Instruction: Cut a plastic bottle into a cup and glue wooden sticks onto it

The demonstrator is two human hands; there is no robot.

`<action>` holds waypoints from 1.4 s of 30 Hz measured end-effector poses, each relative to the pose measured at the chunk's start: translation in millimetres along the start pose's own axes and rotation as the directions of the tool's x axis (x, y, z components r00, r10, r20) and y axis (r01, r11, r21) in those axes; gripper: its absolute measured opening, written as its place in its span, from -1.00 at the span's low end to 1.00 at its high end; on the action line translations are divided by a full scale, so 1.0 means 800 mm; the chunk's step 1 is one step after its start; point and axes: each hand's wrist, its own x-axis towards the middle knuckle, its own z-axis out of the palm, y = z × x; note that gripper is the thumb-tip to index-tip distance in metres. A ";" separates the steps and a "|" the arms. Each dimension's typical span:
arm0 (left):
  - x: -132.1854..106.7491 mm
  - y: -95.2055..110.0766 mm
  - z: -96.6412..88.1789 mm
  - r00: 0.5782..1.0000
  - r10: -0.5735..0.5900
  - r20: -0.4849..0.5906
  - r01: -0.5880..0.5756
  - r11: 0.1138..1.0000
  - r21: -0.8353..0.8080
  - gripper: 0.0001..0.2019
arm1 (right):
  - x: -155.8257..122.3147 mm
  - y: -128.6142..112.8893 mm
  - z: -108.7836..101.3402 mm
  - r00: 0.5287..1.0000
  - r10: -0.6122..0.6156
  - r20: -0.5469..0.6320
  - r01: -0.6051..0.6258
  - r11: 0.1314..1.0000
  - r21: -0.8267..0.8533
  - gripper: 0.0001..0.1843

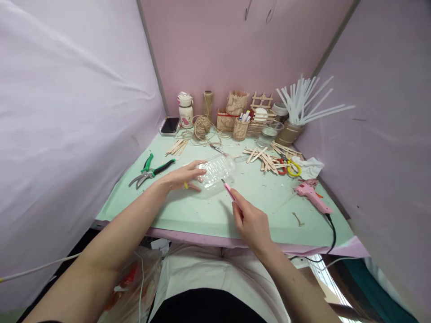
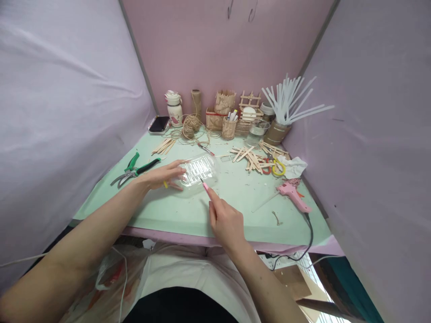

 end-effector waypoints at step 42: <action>0.004 -0.020 0.018 0.895 0.408 -0.181 -0.167 0.681 0.713 -0.01 | 0.036 -0.026 -0.012 0.984 0.090 0.153 -0.062 0.982 -0.180 -0.49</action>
